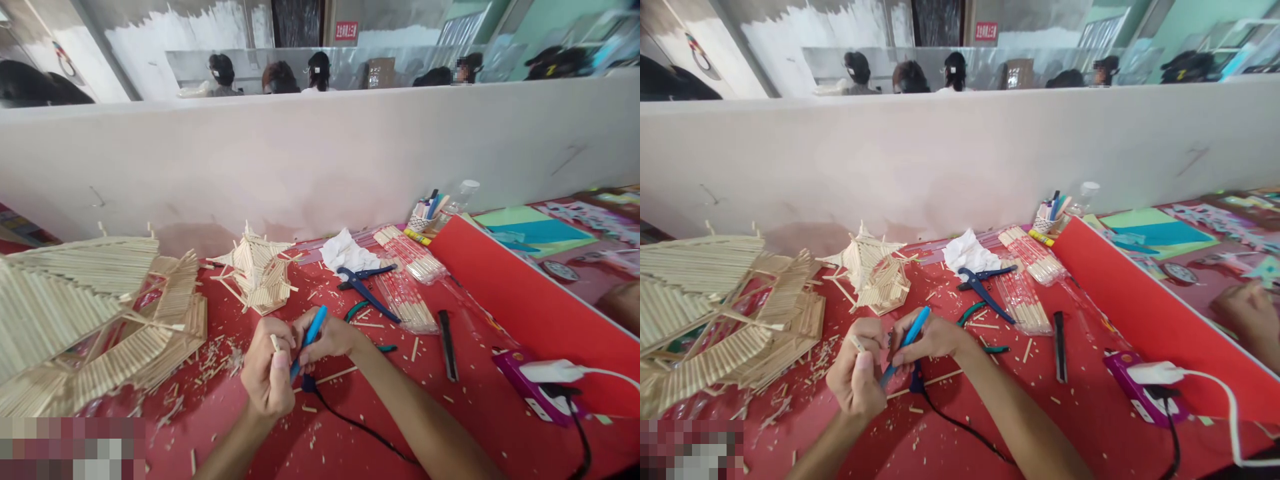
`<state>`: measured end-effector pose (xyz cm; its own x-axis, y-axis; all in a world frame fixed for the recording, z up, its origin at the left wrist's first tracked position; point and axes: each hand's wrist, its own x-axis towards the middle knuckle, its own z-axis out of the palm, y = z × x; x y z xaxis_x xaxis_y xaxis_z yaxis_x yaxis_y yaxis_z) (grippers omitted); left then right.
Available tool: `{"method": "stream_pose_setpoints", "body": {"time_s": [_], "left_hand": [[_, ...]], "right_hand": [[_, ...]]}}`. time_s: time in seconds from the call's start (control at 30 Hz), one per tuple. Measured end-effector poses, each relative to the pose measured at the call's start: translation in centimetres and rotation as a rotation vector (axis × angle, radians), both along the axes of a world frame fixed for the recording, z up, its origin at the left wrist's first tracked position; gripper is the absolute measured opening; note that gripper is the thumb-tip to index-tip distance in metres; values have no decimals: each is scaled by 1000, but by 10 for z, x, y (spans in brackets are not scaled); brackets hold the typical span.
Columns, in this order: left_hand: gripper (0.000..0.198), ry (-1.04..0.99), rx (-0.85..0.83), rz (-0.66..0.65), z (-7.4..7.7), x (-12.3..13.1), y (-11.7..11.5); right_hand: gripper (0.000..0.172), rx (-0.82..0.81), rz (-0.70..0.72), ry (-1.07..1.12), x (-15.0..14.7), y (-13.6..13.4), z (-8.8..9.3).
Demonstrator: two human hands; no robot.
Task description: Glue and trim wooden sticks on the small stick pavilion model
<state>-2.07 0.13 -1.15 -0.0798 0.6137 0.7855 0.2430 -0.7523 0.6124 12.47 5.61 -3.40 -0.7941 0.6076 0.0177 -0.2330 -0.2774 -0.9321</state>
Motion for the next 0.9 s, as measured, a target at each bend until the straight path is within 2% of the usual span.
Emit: {"method": "stream_pose_setpoints", "body": {"time_s": [0.2,0.33,0.43,0.53,0.57,0.67,0.7,0.77,0.9], "left_hand": [[32,2,-176,-123,3,1,4],[35,31,-427,-183,3,5,12],[37,61,-615,-241,-4,8,16],[39,90,-766,-342,-17,11,20],[39,99,-806,-369,-21,11,21],[38,127,-878,-411,-30,12,26],[38,139,-890,-416,-32,11,28],[37,165,-910,-425,-34,10,31],[36,206,-942,-435,-36,9,34]], "right_hand": [[46,51,11,-67,3,4,7],[44,183,-23,-221,25,14,18],[41,274,-245,-454,47,24,22],[30,533,-535,-764,61,33,17],[28,597,-577,-880,63,35,14],[34,694,-621,-1150,63,38,7],[33,716,-642,-1166,61,38,7],[27,720,-643,-1052,59,37,9],[22,508,-398,-634,59,34,20]]}}
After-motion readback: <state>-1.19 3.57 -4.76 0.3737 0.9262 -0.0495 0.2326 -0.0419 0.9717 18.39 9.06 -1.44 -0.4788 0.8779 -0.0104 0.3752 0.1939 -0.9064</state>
